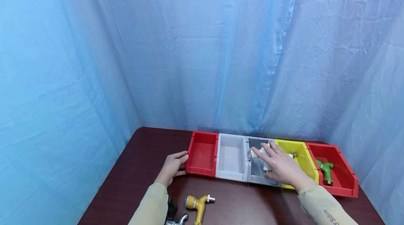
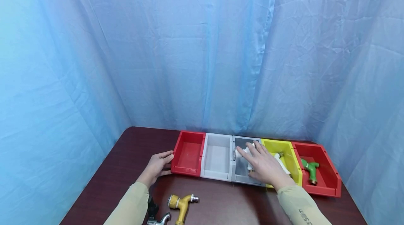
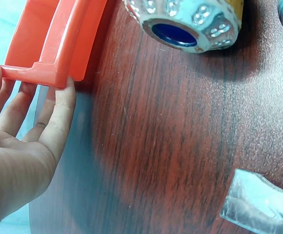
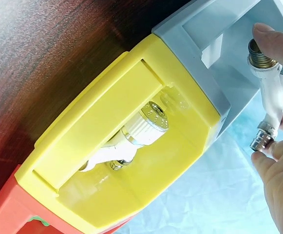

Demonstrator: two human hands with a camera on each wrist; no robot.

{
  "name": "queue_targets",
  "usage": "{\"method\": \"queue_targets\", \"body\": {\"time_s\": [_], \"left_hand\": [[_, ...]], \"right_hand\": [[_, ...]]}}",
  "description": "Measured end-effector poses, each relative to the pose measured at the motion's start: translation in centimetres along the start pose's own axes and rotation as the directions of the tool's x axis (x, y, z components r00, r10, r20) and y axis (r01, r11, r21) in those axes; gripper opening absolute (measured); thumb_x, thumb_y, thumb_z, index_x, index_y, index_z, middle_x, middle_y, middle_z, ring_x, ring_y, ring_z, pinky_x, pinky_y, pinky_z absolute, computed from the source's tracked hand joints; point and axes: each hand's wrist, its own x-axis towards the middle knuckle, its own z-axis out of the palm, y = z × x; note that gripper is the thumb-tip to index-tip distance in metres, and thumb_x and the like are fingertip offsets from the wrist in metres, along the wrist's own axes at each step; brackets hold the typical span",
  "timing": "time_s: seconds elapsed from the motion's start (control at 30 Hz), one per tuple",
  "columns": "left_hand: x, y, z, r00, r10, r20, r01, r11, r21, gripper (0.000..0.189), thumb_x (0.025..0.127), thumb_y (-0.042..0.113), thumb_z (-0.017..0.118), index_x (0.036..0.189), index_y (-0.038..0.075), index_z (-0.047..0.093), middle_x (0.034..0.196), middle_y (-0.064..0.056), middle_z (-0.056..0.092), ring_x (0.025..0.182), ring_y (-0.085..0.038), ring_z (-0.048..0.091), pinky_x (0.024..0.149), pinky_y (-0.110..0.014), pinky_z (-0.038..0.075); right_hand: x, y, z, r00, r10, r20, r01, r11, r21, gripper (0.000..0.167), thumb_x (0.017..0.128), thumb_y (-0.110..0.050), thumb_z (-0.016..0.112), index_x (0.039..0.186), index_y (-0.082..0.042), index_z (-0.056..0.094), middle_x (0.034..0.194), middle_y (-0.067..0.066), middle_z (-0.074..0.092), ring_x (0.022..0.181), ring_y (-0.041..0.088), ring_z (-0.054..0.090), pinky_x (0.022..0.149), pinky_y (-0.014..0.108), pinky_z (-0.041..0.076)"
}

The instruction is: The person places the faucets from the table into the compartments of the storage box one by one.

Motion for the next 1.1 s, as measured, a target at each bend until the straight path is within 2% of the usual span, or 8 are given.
{"method": "queue_targets", "body": {"time_s": [0.47, 0.83, 1.1], "left_hand": [[-0.07, 0.05, 0.0, 1.0, 0.003, 0.002, -0.003, 1.0, -0.003, 0.051, 0.103, 0.033, 0.062, 0.149, 0.011, 0.055, 0.134, -0.02, 0.064, 0.11, -0.03, 0.069, 0.086, -0.044, 0.062], [-0.13, -0.04, -0.06, 1.0, 0.009, 0.002, -0.009, 1.0, 0.014, 0.052, 0.103, 0.035, 0.062, 0.149, 0.011, 0.054, 0.135, -0.02, 0.062, 0.11, -0.03, 0.069, 0.087, -0.045, 0.062], [-0.2, 0.02, -0.05, 1.0, 0.016, 0.003, -0.016, 1.0, 0.012, 0.052, 0.103, 0.034, 0.062, 0.149, 0.011, 0.054, 0.137, -0.021, 0.062, 0.112, -0.033, 0.068, 0.087, -0.047, 0.061]], "right_hand": [[-0.07, 0.02, -0.1, 1.0, 0.022, -0.003, -0.021, 1.0, 0.011, 0.103, 0.066, -0.03, 0.097, 0.155, -0.023, 0.047, 0.148, 0.024, 0.05, 0.14, 0.056, 0.036, 0.108, 0.068, 0.041], [-0.14, 0.24, 0.09, 0.996, 0.073, 0.046, -0.074, 0.997, 0.025, 0.102, 0.068, -0.03, 0.096, 0.156, -0.025, 0.045, 0.151, 0.025, 0.047, 0.141, 0.057, 0.034, 0.109, 0.07, 0.038], [-0.17, 0.43, 0.65, 0.994, 0.083, 0.07, -0.084, 0.996, 0.023, 0.103, 0.07, -0.033, 0.095, 0.157, -0.025, 0.043, 0.152, 0.025, 0.047, 0.142, 0.057, 0.033, 0.111, 0.069, 0.035]]}}
